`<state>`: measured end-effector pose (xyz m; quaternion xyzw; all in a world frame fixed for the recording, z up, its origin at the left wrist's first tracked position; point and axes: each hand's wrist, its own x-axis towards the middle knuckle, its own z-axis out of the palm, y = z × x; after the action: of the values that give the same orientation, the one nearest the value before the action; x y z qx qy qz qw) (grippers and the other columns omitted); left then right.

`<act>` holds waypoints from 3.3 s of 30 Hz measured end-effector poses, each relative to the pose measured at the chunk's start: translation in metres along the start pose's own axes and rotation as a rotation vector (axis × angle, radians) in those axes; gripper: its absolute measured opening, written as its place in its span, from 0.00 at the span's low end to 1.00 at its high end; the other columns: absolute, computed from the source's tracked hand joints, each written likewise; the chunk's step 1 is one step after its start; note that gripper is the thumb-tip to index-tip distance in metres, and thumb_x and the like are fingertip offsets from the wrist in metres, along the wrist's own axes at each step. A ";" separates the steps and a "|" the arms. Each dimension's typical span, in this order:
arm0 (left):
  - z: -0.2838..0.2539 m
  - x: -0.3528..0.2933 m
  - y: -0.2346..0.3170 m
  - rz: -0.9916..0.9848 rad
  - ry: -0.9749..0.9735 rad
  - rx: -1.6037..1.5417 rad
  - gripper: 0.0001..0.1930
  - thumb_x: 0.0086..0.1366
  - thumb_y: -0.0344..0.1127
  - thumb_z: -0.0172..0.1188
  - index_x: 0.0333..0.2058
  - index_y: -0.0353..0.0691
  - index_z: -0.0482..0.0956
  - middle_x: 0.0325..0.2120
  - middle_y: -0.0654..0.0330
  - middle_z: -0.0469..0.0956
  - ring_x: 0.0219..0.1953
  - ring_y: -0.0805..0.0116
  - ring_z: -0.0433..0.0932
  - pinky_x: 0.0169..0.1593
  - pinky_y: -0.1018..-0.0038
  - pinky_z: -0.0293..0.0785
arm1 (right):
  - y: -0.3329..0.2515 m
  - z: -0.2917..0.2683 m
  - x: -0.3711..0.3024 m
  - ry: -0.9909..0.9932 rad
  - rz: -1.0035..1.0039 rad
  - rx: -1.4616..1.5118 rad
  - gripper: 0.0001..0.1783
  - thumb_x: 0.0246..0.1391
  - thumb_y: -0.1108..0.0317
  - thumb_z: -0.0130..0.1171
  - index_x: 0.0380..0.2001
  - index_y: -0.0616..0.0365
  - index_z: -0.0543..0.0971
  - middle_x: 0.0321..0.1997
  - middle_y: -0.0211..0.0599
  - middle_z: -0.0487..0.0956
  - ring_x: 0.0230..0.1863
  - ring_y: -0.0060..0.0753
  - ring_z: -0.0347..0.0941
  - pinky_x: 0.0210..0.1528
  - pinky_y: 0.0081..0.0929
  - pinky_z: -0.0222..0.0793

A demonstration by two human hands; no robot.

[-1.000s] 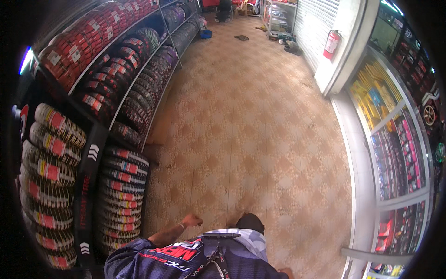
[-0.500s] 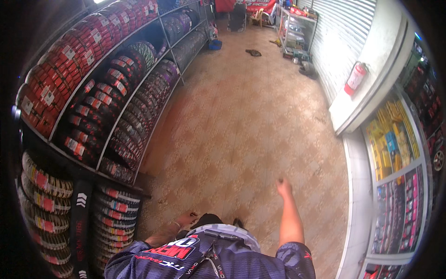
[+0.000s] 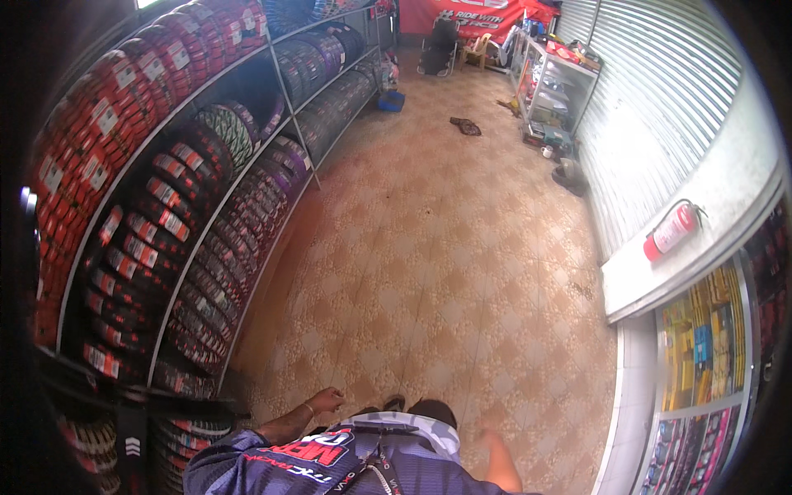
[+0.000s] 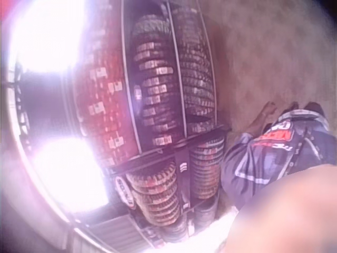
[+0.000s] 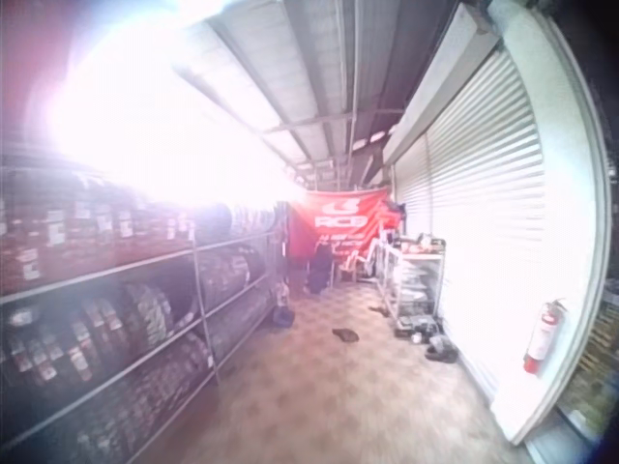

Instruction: The person works on a white motorcycle in a workshop, using a multimeter to test electrical connections under the seat and near the engine. They retrieve tools from a red cart, connect probes to wires, and adjust components while kneeling beside the bike.

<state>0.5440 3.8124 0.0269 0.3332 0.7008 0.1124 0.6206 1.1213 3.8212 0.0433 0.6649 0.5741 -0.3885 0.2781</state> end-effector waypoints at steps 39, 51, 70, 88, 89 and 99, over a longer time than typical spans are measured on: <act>-0.499 0.800 0.873 -0.106 0.077 -0.272 0.32 0.58 0.42 0.70 0.56 0.29 0.74 0.30 0.51 0.80 0.25 0.65 0.79 0.29 0.69 0.78 | -0.358 -0.947 0.746 -0.231 0.301 0.315 0.25 0.60 0.53 0.56 0.55 0.55 0.80 0.61 0.53 0.76 0.64 0.52 0.71 0.65 0.46 0.66; -0.626 1.035 1.229 -0.071 0.181 -0.159 0.37 0.58 0.45 0.70 0.61 0.33 0.67 0.40 0.45 0.82 0.35 0.60 0.82 0.40 0.65 0.80 | -0.661 -1.620 1.067 0.605 -0.318 0.456 0.27 0.61 0.51 0.58 0.53 0.61 0.78 0.53 0.55 0.81 0.56 0.54 0.77 0.57 0.44 0.72; -0.762 1.353 1.558 -0.235 0.020 -0.126 0.38 0.60 0.42 0.70 0.63 0.34 0.63 0.45 0.45 0.78 0.43 0.57 0.81 0.42 0.65 0.82 | -0.521 -1.679 1.276 -0.256 0.042 0.100 0.29 0.57 0.48 0.58 0.56 0.55 0.80 0.59 0.54 0.77 0.62 0.54 0.73 0.65 0.45 0.66; -0.655 1.365 1.803 -0.381 0.265 0.090 0.36 0.62 0.53 0.66 0.60 0.32 0.72 0.50 0.43 0.80 0.54 0.56 0.79 0.58 0.66 0.74 | -0.624 -2.282 1.589 0.637 -0.467 1.019 0.22 0.59 0.57 0.63 0.47 0.65 0.79 0.46 0.47 0.83 0.48 0.39 0.80 0.52 0.35 0.73; -0.650 1.360 1.806 -0.369 0.281 0.072 0.35 0.62 0.53 0.66 0.59 0.32 0.72 0.50 0.42 0.80 0.54 0.56 0.79 0.58 0.66 0.74 | -0.618 -2.275 1.598 0.610 -0.385 0.919 0.23 0.58 0.55 0.63 0.46 0.64 0.80 0.46 0.52 0.83 0.50 0.47 0.79 0.53 0.40 0.73; -0.562 1.292 1.777 -0.468 0.360 -0.202 0.40 0.59 0.55 0.66 0.65 0.39 0.68 0.54 0.45 0.77 0.59 0.52 0.75 0.63 0.64 0.69 | -0.509 -2.030 1.627 -0.418 -0.184 -0.084 0.26 0.50 0.50 0.62 0.49 0.52 0.84 0.57 0.46 0.80 0.58 0.46 0.78 0.59 0.43 0.72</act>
<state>0.5851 6.0776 0.1298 0.0742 0.8426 0.0927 0.5253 1.0862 6.4629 -0.1750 0.5025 0.5780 -0.5172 0.3819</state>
